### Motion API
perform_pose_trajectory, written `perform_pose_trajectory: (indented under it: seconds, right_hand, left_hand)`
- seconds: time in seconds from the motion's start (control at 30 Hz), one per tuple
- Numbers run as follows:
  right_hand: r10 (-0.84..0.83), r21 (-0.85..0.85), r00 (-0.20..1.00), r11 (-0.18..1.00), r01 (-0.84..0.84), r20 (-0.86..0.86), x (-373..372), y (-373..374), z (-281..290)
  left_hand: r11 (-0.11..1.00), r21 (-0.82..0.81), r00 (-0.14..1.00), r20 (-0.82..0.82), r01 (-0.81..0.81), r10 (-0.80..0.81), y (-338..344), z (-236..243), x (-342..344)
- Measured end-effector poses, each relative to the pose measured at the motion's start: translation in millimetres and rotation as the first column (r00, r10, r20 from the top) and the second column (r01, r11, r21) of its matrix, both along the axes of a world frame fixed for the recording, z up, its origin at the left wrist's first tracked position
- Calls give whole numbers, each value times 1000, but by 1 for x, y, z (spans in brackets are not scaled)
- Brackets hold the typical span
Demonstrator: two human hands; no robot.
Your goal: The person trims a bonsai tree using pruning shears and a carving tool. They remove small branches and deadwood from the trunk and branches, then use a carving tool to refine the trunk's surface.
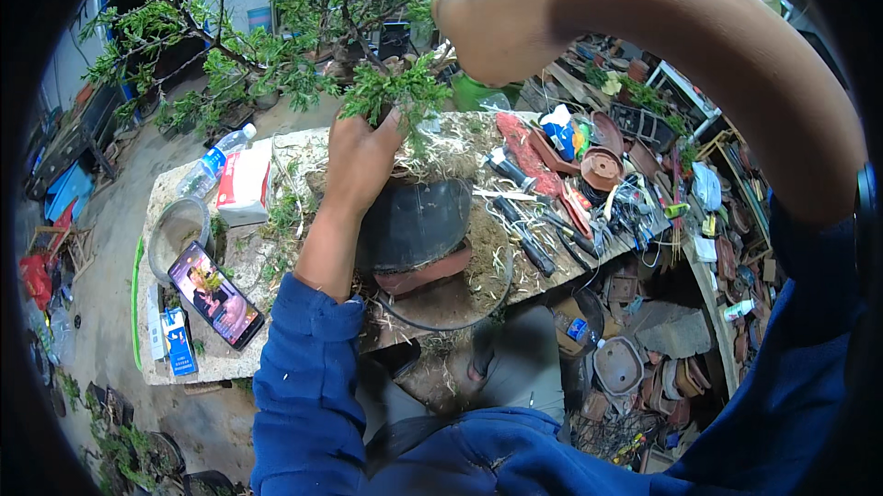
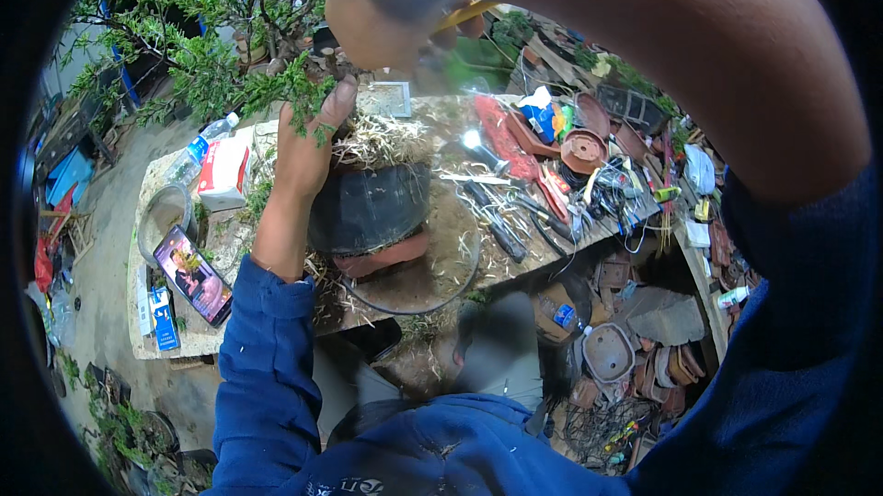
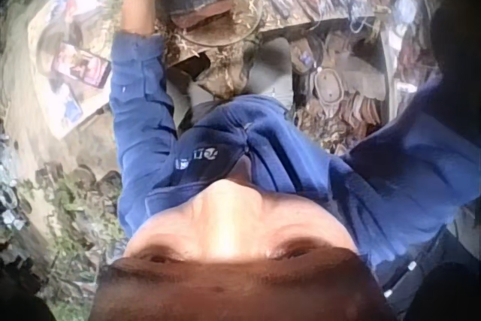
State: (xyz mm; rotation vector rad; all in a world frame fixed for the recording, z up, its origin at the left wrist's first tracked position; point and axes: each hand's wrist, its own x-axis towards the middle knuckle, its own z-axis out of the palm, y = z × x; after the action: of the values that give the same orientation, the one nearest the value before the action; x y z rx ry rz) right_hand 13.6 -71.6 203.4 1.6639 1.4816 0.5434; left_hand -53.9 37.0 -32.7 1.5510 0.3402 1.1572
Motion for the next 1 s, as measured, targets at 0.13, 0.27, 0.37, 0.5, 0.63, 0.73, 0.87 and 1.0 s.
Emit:
perform_pose_trajectory:
  seconds: [0.13, 0.27, 0.37, 0.5, 0.63, 0.73, 0.87, 1.0]
  right_hand:
    - [-16, -6, 999, 1000, 16, 42, -5, 0, -5]
    - [-58, -5, 998, 998, 59, 39, -5, -6, -5]
    - [-96, 2, 995, 995, 96, -20, -1, -19, -6]
    - [-74, 167, 912, 974, 153, -403, 13, -42, -11]
    - [140, 271, 923, 962, -41, -358, 35, -42, -20]
    - [-22, 135, 621, 969, 205, -783, 56, -51, -23]
    - [-116, -60, 203, 964, 260, -972, 84, -63, -45]
    - [229, 272, 227, 945, 180, -947, 96, -58, -64]
  left_hand:
    - [999, 28, 997, 64, 34, -36, -12, 11, -5]
    - [988, -45, 972, 189, 148, -137, -16, 15, -4]
    - [996, 30, 988, 129, 80, -83, -14, 16, -6]
    - [997, 55, 997, 55, 57, -60, -14, 15, -10]
    - [995, 51, 990, 105, 86, -91, -11, 11, -9]
    - [991, 37, 990, 40, 132, -134, -2, 9, -7]
    - [984, 71, 984, -52, -164, 168, 6, 5, -2]
    - [989, -15, 978, 151, 149, -145, 7, 9, 4]
